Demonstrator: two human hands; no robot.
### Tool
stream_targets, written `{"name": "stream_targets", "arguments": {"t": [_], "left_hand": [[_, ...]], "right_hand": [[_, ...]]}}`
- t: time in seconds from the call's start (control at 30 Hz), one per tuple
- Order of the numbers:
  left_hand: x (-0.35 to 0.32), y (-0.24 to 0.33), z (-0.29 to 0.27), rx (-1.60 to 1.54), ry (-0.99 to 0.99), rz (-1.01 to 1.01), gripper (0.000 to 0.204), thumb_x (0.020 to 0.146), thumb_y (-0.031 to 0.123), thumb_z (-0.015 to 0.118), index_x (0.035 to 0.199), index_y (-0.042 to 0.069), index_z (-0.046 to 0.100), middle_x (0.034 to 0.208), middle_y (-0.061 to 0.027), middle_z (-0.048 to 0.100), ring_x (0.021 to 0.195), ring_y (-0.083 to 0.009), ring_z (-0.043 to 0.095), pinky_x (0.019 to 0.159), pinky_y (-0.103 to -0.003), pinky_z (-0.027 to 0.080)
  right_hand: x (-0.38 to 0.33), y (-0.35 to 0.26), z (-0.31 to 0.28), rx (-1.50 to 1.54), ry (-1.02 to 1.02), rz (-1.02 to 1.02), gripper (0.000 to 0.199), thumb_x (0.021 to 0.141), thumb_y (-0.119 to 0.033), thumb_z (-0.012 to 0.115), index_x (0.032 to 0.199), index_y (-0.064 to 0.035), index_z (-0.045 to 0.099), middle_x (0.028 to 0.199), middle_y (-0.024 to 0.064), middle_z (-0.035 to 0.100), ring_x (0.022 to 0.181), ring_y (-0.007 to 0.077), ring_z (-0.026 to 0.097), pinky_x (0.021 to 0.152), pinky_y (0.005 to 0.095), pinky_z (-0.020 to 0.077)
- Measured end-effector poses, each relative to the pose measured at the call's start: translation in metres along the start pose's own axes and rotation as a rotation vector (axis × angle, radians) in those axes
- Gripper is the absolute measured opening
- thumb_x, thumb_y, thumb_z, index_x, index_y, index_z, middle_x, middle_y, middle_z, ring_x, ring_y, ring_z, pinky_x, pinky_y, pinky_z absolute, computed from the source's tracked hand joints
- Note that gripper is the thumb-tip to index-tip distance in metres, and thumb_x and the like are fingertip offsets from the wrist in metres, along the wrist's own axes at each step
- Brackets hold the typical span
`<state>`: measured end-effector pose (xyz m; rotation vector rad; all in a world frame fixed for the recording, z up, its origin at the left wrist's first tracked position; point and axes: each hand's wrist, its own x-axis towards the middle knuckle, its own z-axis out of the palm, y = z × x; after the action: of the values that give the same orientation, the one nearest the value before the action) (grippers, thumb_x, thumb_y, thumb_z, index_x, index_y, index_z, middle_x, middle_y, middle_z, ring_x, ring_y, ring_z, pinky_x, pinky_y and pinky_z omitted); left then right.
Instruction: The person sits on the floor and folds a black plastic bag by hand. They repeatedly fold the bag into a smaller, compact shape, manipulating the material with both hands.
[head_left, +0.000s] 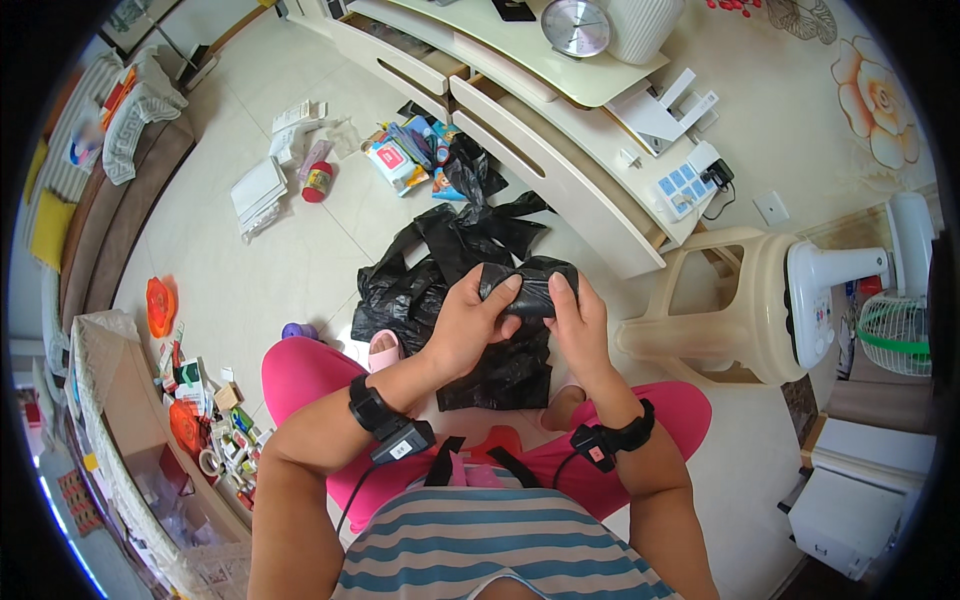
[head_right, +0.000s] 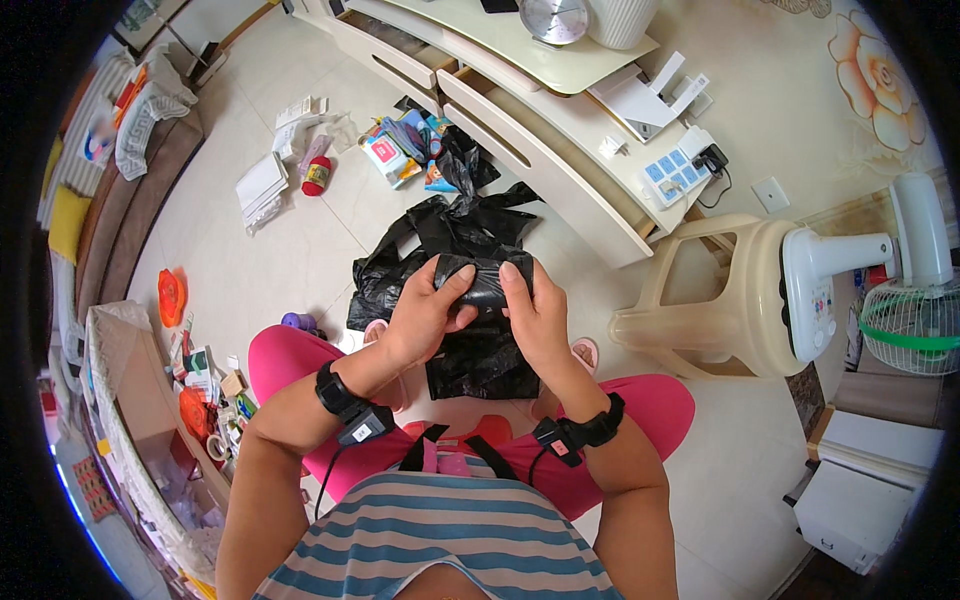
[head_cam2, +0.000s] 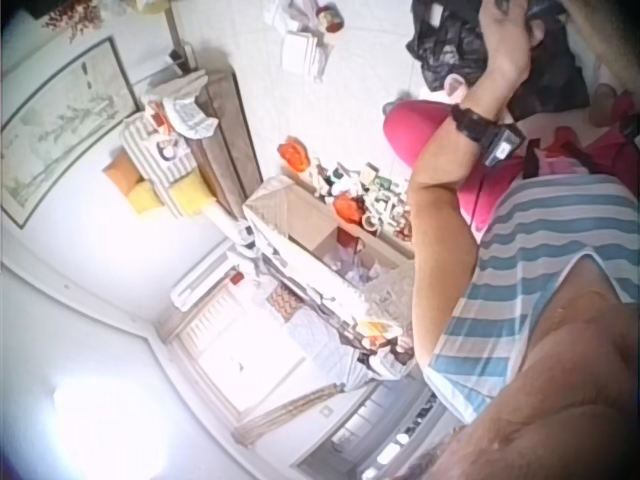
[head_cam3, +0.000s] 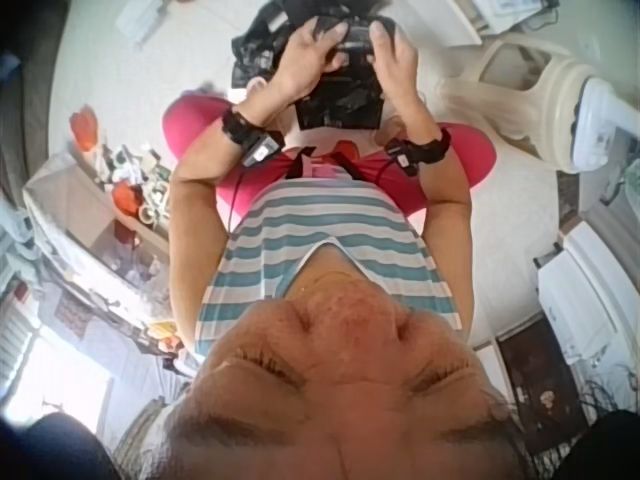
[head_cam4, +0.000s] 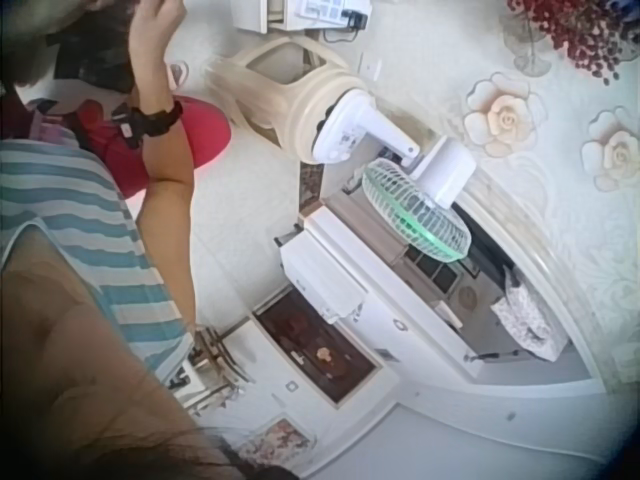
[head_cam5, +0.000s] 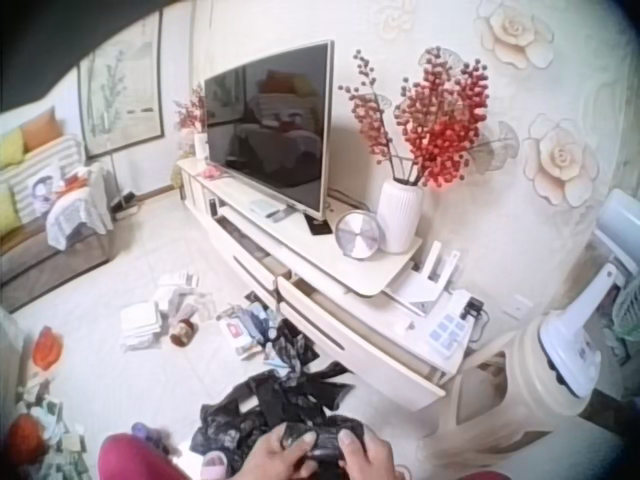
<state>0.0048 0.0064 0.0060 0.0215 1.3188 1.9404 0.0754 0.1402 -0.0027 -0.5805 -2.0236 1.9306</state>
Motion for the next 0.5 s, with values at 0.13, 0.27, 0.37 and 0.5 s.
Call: {"name": "stream_targets", "arguments": {"t": [0.13,0.27,0.37,0.5], "left_hand": [[0.0,-0.003,0.0,0.069,-0.013,0.037,0.014,0.095,0.019,0.057,0.093,0.006,0.053,0.073,-0.0003,0.056,0.052,-0.0049,0.048,0.043,-0.018,0.032],[0.002,-0.005,-0.002,0.079,-0.044,0.012,0.016,0.095,0.022,0.057,0.095,0.006,0.053,0.074,-0.0004,0.056,0.052,-0.0053,0.048,0.042,-0.018,0.032],[0.002,0.004,-0.001,0.068,-0.025,-0.144,0.018,0.095,0.024,0.057,0.098,0.006,0.052,0.078,-0.001,0.057,0.052,-0.0067,0.05,0.042,-0.019,0.033],[0.001,0.011,-0.001,-0.021,-0.026,-0.306,0.019,0.095,0.023,0.057,0.101,0.007,0.051,0.081,-0.0022,0.058,0.054,-0.0087,0.051,0.043,-0.019,0.033]], "right_hand": [[0.0,0.002,-0.001,0.019,0.001,0.055,0.032,0.098,-0.03,0.049,0.094,0.0004,0.058,0.069,0.0025,0.057,0.058,0.0078,0.053,0.051,0.0242,0.0455],[0.001,0.008,-0.002,-0.164,0.043,-0.081,0.031,0.098,-0.028,0.05,0.089,0.0013,0.056,0.063,0.0085,0.056,0.054,0.0146,0.055,0.049,0.0298,0.0447],[0.004,0.007,-0.004,-0.342,0.083,-0.266,0.029,0.097,-0.025,0.051,0.086,0.0021,0.055,0.061,0.0156,0.056,0.051,0.0257,0.056,0.049,0.0348,0.0434],[0.005,0.008,-0.008,-0.491,0.068,-0.374,0.026,0.095,-0.021,0.054,0.086,0.0026,0.055,0.064,0.0208,0.056,0.054,0.0357,0.056,0.048,0.0373,0.0424]]}}
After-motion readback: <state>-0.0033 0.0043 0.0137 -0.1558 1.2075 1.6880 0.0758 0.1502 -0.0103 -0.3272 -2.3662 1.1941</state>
